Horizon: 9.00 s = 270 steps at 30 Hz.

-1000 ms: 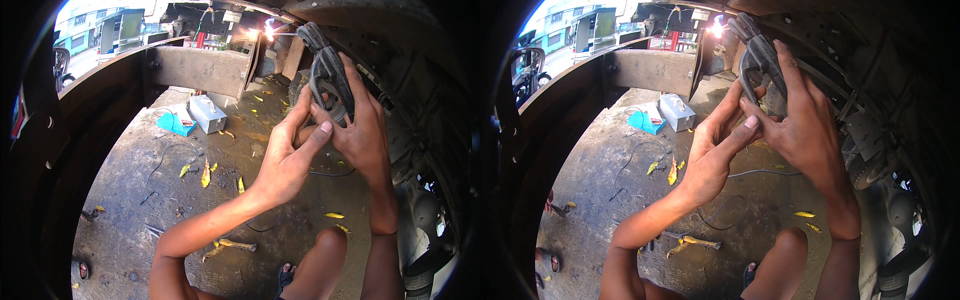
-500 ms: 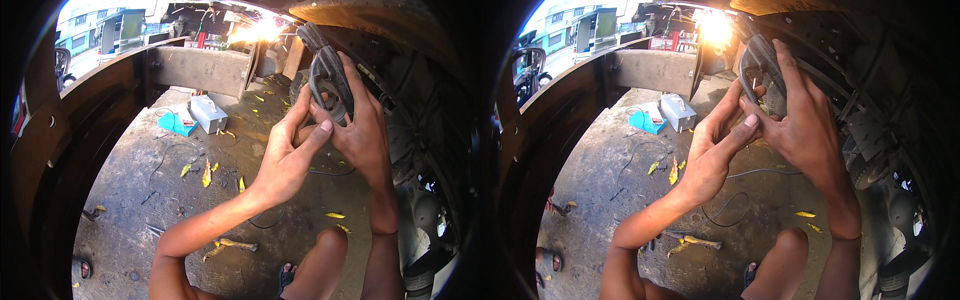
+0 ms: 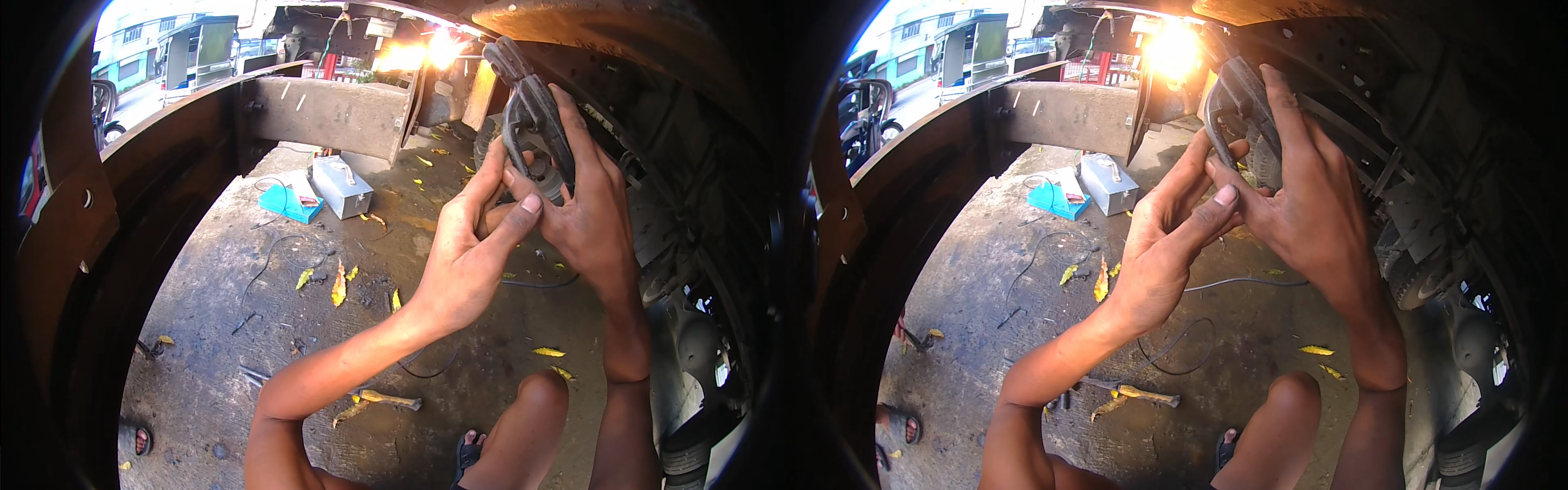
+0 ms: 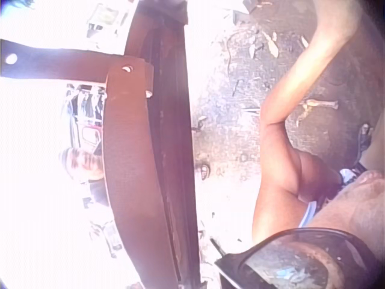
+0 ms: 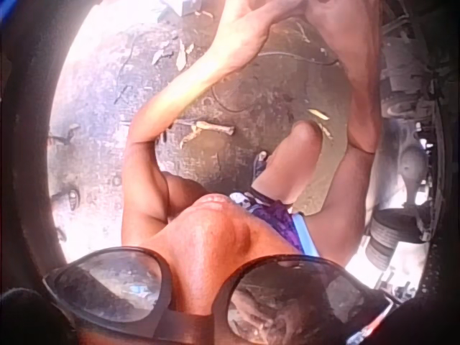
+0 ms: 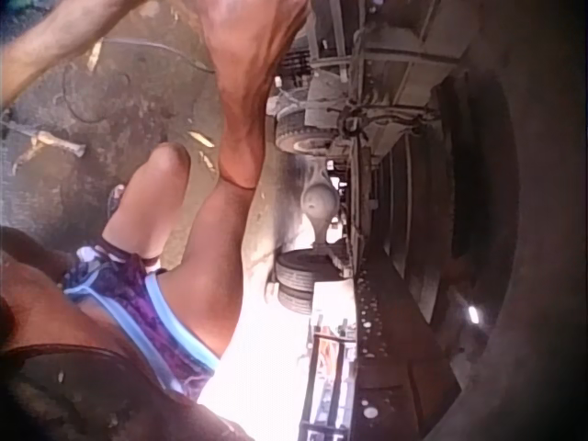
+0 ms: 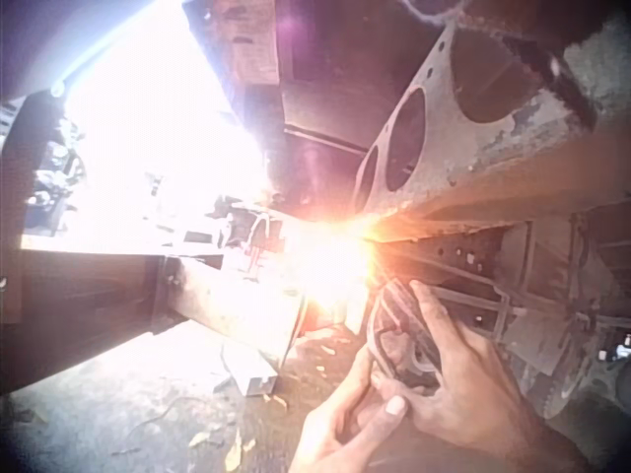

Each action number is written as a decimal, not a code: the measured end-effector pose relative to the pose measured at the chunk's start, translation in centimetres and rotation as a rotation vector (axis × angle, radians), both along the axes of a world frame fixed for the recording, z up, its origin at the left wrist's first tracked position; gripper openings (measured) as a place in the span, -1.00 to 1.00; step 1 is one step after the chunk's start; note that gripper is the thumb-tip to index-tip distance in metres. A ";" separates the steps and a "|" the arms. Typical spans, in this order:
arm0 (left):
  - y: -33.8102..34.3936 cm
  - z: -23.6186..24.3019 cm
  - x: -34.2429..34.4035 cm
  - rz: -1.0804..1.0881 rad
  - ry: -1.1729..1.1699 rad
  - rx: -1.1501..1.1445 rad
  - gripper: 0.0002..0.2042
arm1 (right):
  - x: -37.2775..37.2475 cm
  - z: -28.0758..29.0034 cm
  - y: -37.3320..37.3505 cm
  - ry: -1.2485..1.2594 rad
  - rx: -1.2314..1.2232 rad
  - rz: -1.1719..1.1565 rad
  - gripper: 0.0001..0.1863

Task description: The person welds a metal frame using a handheld welding torch, then uses a hammer to tap the welded area. The person repeats welding and hammering on different sections of the frame.

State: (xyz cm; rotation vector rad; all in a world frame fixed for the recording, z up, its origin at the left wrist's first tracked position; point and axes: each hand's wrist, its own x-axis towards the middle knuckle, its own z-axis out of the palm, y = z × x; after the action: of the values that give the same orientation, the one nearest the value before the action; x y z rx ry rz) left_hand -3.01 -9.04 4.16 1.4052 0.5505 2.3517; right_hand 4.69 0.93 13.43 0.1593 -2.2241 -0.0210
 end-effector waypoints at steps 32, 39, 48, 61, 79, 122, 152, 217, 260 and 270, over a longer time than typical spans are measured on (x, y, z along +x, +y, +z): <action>0.4 -0.8 0.9 -0.009 -0.051 0.030 -0.33 | 0.0 -2.3 1.5 0.057 -0.002 0.013 -0.09; 1.8 -1.9 0.5 0.042 -0.066 -0.029 -0.44 | -0.7 -4.3 2.3 0.140 -0.073 0.146 -0.09; 1.7 -3.3 -0.8 0.143 -0.017 -0.129 -0.59 | -1.1 -9.4 3.0 0.142 -0.372 0.189 -0.04; 1.6 -10.7 -0.2 0.811 0.219 -0.208 -0.60 | -2.6 -17.5 4.9 -0.048 -0.268 0.516 0.09; -5.9 -18.7 6.7 0.836 -0.702 -1.017 -0.57 | -2.2 -33.3 -1.8 -0.341 -0.722 0.933 0.05; -16.8 -18.6 -0.7 1.150 -0.893 -0.916 -0.26 | 0.9 -58.4 2.9 -1.101 -0.325 0.184 -0.33; -16.1 -18.9 -1.0 1.194 -0.927 -0.955 -0.39 | -9.0 -14.6 7.0 0.033 -0.719 0.402 -0.67; -16.3 -18.3 -0.8 1.137 -0.979 -1.015 -0.64 | -11.0 -13.6 8.2 0.122 -0.559 0.233 -0.64; -16.3 -18.1 0.0 1.064 -0.981 -0.986 -0.67 | -9.3 -16.4 7.0 0.232 -0.505 0.246 -0.65; -15.4 -17.9 -0.4 1.080 -0.933 -1.036 -0.80 | -10.1 -15.8 6.7 0.167 -0.670 0.353 -0.66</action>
State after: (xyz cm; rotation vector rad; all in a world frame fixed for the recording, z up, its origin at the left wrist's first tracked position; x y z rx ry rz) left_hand -3.43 -24.39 -13.70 -0.6000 2.0540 2.2403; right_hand -5.41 7.65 -2.40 0.1667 -1.8960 0.8583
